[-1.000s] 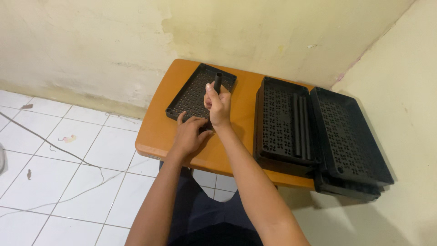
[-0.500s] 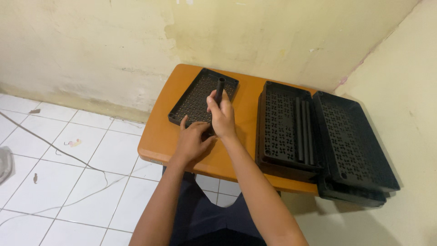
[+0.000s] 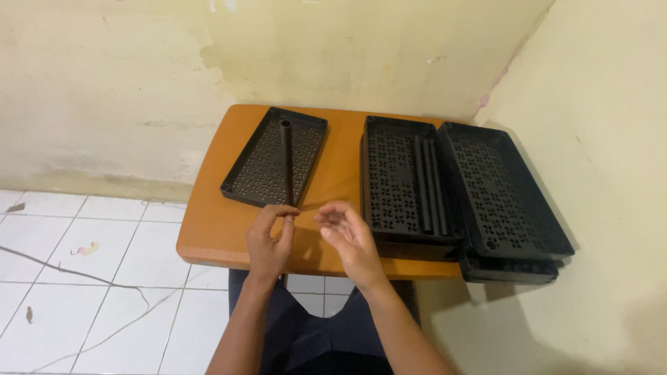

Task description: The person assembles a two-tier plastic storage shelf by inserting four vertical poles into the bottom tray and then placing the top tray onto the poles. The person handles the trays and poles by hand on a table.

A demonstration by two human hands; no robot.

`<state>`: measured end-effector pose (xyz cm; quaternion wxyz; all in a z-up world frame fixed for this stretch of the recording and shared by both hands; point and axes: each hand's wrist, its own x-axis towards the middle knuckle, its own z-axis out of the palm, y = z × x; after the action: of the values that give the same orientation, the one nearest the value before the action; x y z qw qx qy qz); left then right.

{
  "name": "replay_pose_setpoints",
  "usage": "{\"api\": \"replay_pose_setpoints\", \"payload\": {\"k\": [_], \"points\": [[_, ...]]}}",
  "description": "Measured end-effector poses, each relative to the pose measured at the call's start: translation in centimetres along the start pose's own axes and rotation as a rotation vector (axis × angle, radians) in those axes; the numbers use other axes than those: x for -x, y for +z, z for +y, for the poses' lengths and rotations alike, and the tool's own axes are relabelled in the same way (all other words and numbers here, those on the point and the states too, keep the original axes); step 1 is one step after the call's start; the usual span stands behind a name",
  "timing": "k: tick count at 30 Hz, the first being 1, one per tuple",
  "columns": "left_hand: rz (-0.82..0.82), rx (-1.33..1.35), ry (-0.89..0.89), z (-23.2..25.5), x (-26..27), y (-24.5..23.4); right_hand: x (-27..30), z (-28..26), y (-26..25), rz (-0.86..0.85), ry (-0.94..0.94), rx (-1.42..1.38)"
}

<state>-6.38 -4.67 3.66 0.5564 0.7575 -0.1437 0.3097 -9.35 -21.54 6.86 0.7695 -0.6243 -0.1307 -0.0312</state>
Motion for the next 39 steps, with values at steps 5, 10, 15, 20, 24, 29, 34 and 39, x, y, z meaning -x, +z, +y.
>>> {"api": "replay_pose_setpoints", "payload": {"k": [5,10,15,20,24,29,34,39], "points": [[-0.145,0.150,-0.049,3.0,-0.5,2.3,3.4,-2.6,-1.8,-0.052,-0.069,0.028],[-0.266,0.231,0.037,5.5,-1.7,5.1,4.5,-5.2,-4.2,0.102,-0.139,0.265],[-0.426,0.200,0.093,7.9,-3.5,8.1,4.0,-7.4,-7.1,0.355,-0.173,0.729],[-0.603,0.185,0.040,8.8,-4.9,12.0,3.2,-7.6,-9.2,0.464,-0.144,1.155],[-0.581,0.037,0.043,8.3,-5.3,14.4,2.3,-7.0,-10.3,0.415,-0.127,1.389],[-0.503,-0.012,0.016,7.7,-4.6,15.5,0.6,-7.3,-10.5,0.347,0.016,1.522],[-0.430,0.035,-0.010,7.4,-4.2,15.5,-0.7,-8.0,-9.7,0.300,0.211,1.589],[-0.409,0.127,-0.068,6.5,-4.3,15.7,-1.3,-8.0,-9.9,0.352,0.195,1.499]]}}
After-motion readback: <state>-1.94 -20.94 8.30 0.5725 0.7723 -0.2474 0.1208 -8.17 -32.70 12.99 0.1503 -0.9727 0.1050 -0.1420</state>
